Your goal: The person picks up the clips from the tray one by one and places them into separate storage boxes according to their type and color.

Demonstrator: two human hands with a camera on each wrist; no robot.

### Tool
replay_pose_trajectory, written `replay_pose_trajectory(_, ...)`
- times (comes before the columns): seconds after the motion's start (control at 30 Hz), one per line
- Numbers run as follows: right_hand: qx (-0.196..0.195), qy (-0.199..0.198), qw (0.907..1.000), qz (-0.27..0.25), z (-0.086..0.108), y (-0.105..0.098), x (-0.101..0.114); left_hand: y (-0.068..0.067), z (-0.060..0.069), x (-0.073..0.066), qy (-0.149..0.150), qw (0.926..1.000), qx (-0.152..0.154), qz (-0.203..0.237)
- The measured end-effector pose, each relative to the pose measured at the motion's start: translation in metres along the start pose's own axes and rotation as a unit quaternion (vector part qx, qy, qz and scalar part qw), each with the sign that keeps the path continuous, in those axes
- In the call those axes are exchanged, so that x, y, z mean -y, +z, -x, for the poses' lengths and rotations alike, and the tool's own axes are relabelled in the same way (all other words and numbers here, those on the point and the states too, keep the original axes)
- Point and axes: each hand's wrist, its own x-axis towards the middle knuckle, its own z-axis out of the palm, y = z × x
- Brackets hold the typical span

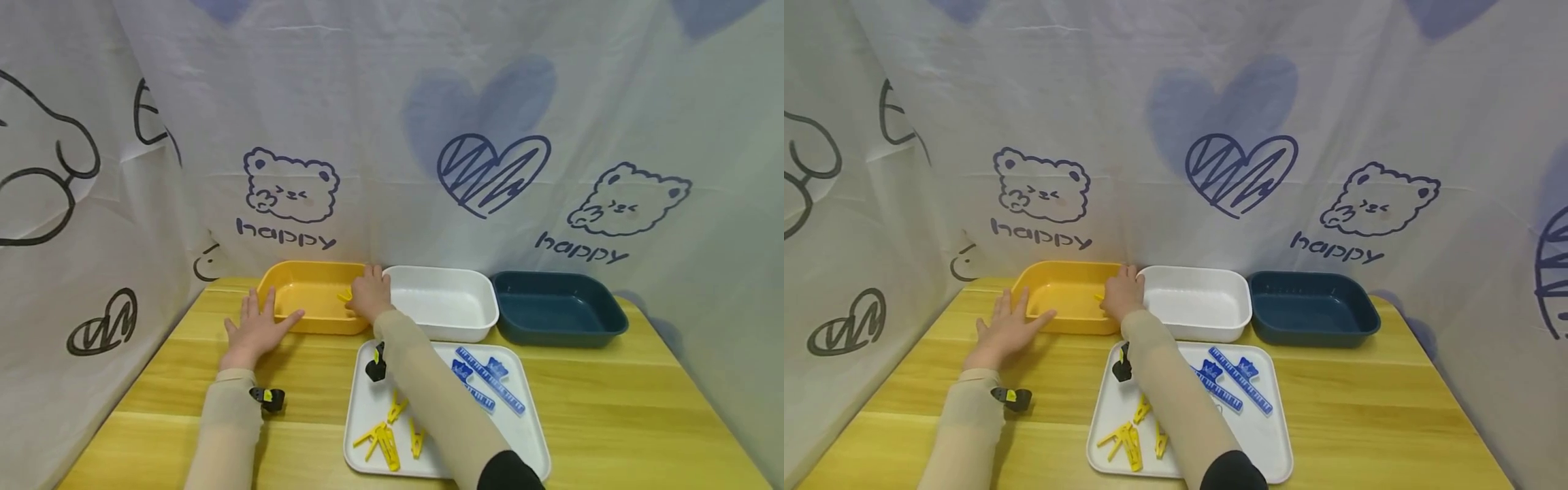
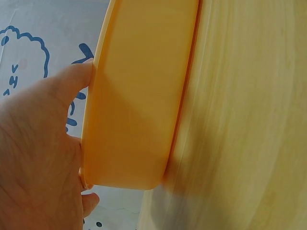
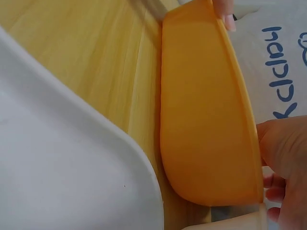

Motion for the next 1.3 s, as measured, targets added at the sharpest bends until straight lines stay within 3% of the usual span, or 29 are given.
replay_pose_trajectory(0.4,-0.016,-0.019,0.9979,-0.06,0.024,-0.021,0.0,-0.002,0.003,0.001,-0.001,1.0,0.003,0.006)
replay_pose_trajectory(0.83,-0.038,-0.03,0.989,-0.14,0.058,-0.052,-0.015,-0.003,0.001,-0.004,0.004,0.9999,0.001,0.013)
replay_pose_trajectory(1.3,-0.052,-0.026,0.9838,-0.17,0.099,-0.071,-0.027,-0.004,0.005,-0.006,0.003,0.9998,0.004,0.018)
